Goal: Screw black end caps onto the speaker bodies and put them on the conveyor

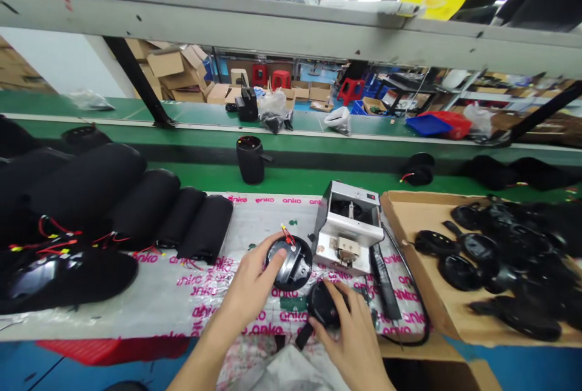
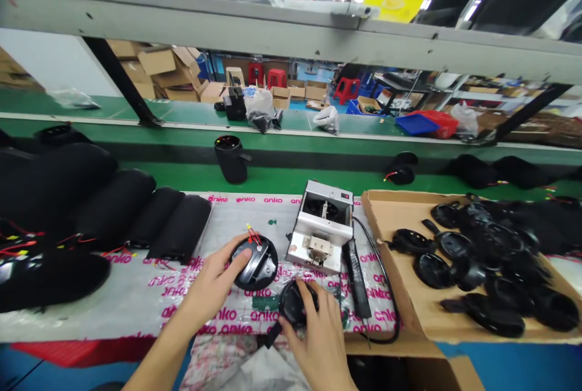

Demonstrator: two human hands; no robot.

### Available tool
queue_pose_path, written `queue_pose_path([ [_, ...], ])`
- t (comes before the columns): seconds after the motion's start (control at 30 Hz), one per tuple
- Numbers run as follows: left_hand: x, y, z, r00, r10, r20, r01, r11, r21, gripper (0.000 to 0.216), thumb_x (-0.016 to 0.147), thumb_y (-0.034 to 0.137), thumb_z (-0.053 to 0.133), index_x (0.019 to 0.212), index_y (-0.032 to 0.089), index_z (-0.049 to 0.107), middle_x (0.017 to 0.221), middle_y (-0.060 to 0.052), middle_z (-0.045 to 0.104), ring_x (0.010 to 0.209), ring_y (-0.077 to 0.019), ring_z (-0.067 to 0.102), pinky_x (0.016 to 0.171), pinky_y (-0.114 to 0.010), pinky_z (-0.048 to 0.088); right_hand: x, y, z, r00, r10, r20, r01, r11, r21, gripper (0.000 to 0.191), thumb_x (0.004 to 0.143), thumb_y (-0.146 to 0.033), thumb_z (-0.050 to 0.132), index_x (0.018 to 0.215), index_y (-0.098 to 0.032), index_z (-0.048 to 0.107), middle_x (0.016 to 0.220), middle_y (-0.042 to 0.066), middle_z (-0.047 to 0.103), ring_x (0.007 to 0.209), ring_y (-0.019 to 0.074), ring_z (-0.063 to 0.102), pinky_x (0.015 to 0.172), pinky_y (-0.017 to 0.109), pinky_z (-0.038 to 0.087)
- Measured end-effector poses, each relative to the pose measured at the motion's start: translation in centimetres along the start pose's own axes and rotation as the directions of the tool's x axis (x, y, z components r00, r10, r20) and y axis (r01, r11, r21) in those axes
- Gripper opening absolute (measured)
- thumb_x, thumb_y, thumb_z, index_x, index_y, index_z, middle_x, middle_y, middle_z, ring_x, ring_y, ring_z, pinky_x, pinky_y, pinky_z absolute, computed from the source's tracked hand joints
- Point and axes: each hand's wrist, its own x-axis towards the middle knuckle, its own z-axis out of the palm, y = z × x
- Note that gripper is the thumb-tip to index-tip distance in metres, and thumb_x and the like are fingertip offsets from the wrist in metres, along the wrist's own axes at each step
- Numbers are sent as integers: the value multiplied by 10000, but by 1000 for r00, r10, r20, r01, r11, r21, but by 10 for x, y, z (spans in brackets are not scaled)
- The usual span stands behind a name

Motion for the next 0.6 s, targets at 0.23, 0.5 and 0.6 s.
queue_pose_path([
  [0.23, 30, 25, -10, 924, 98, 369, -79, 995, -66, 364, 1048, 427, 635, 1349, 297, 794, 1432, -40, 793, 1356, -325, 719, 1200, -434, 521, 10, -23, -31, 995, 39, 91, -83, 825, 560, 647, 1027, -635, 633, 1618, -416, 487, 1645, 84, 592, 1525, 340, 588, 1228, 510, 567],
  [0.5, 46, 16, -26, 903, 80, 422, 31, 968, -250, 522, 1099, 605, 521, 1376, 270, 810, 1511, -65, 744, 1490, -322, 647, 1337, -513, 416, 30, -44, -20, 985, 167, 53, -121, 436, 892, 695, 990, -771, 536, 1525, -339, 640, 1518, 134, 681, 1357, 417, 693, 1163, 608, 571],
  [0.6, 49, 24, -35, 884, 48, 464, 7, 993, -116, 502, 1103, 589, 524, 1350, 271, 824, 1475, -44, 765, 1467, -325, 667, 1327, -512, 427, 31, -52, -18, 983, 167, 73, -136, 405, 904, 669, 1017, -753, 504, 1531, -343, 630, 1594, 123, 633, 1490, 422, 601, 1254, 645, 489],
])
